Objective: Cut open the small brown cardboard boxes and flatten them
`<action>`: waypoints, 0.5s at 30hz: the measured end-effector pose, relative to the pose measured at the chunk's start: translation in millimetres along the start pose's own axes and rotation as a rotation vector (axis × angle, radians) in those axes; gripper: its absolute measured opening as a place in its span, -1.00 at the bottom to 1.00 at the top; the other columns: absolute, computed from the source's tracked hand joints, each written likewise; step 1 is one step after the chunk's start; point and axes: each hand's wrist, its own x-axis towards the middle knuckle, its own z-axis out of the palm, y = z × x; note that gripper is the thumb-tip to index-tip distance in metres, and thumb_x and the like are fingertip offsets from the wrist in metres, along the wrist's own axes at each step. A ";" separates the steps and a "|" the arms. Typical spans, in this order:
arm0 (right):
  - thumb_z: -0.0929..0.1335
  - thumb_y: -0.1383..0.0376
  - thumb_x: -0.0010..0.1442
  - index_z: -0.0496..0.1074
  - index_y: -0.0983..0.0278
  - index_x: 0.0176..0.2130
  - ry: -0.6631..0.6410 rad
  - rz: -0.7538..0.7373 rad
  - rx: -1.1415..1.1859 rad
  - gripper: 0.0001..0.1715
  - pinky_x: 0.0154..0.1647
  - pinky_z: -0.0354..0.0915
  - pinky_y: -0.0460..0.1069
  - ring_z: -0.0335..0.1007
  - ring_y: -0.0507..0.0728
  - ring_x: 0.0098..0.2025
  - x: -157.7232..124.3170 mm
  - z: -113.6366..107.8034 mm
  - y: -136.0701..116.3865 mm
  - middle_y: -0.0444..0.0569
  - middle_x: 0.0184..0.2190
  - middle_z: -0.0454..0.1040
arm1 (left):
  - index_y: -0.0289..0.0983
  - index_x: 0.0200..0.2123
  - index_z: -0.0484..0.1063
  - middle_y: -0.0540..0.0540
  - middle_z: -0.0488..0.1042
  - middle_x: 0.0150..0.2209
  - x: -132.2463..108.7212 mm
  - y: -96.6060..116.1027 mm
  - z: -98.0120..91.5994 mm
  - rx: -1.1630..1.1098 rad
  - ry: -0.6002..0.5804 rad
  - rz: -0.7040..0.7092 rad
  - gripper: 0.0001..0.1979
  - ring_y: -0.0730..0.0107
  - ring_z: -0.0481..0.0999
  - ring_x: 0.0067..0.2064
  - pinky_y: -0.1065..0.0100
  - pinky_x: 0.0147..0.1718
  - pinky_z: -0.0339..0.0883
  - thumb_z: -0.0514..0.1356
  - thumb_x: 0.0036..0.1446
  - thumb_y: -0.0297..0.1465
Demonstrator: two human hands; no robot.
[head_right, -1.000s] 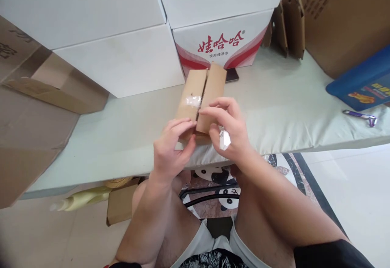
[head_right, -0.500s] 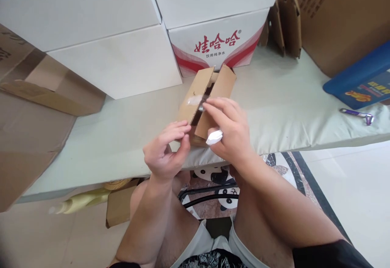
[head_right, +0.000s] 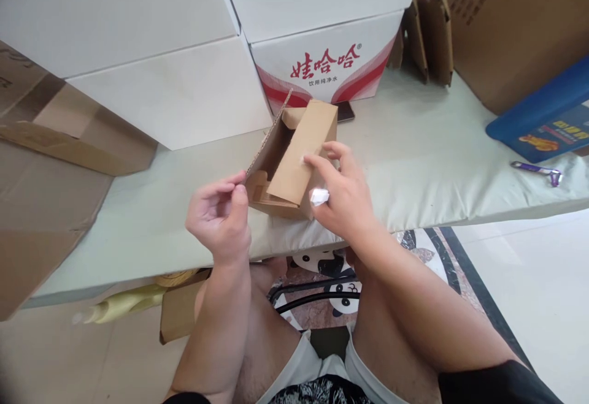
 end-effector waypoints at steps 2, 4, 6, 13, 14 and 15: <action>0.31 0.40 0.02 0.39 0.21 0.22 -0.029 0.038 0.047 -0.25 0.12 0.42 0.27 0.44 0.32 0.14 1.1 4.1 5.5 0.17 0.14 0.43 | -0.24 -0.27 0.46 -0.09 0.66 -0.23 2.3 -1.5 -0.7 -0.012 0.024 -0.018 -0.94 0.30 0.71 -0.16 0.22 -0.11 0.60 0.29 0.25 -0.41; 0.30 0.36 0.06 0.30 0.22 0.30 -0.059 0.150 0.106 -0.20 0.02 0.46 0.22 0.49 0.28 0.05 4.6 8.0 15.5 0.15 0.10 0.48 | -0.24 -0.27 0.45 -0.08 0.66 -0.24 5.3 -4.5 -2.5 -0.006 0.050 -0.031 -0.94 0.31 0.71 -0.16 0.22 -0.08 0.59 0.29 0.24 -0.41; 0.29 0.32 0.10 0.29 0.23 0.29 -0.097 0.297 0.107 -0.25 -0.11 0.47 0.20 0.53 0.25 -0.11 10.4 10.5 27.9 0.12 -0.01 0.55 | -0.24 -0.26 0.44 -0.07 0.65 -0.24 8.9 -9.0 -5.7 0.026 0.089 -0.048 -0.93 0.30 0.70 -0.14 0.18 -0.02 0.58 0.29 0.24 -0.39; 0.30 0.29 0.18 0.37 0.32 0.21 -0.436 0.506 -0.253 -0.40 -0.15 0.41 0.21 0.55 0.40 -0.12 20.7 11.3 53.4 0.21 -0.16 0.62 | -0.26 -0.16 0.56 -0.19 0.62 -0.08 18.9 -26.9 -21.4 -0.010 0.142 -0.363 -0.75 0.23 0.63 0.01 0.20 0.02 0.54 0.28 0.25 -0.20; 0.29 0.32 0.19 0.36 0.33 0.23 -0.469 0.497 -0.270 -0.38 -0.10 0.41 0.23 0.55 0.41 -0.05 19.4 12.6 54.3 0.26 -0.07 0.61 | -0.26 -0.19 0.56 -0.17 0.62 -0.14 19.6 -28.1 -22.4 -0.030 0.158 -0.411 -0.72 0.26 0.63 -0.05 0.24 -0.06 0.55 0.28 0.25 -0.15; 0.28 0.33 0.19 0.35 0.34 0.25 -0.490 0.491 -0.283 -0.36 -0.05 0.40 0.24 0.53 0.42 0.01 17.8 14.1 55.0 0.29 0.01 0.59 | -0.26 -0.21 0.55 -0.14 0.60 -0.20 20.4 -29.0 -22.9 -0.060 0.187 -0.448 -0.69 0.29 0.63 -0.12 0.29 -0.16 0.55 0.28 0.25 -0.11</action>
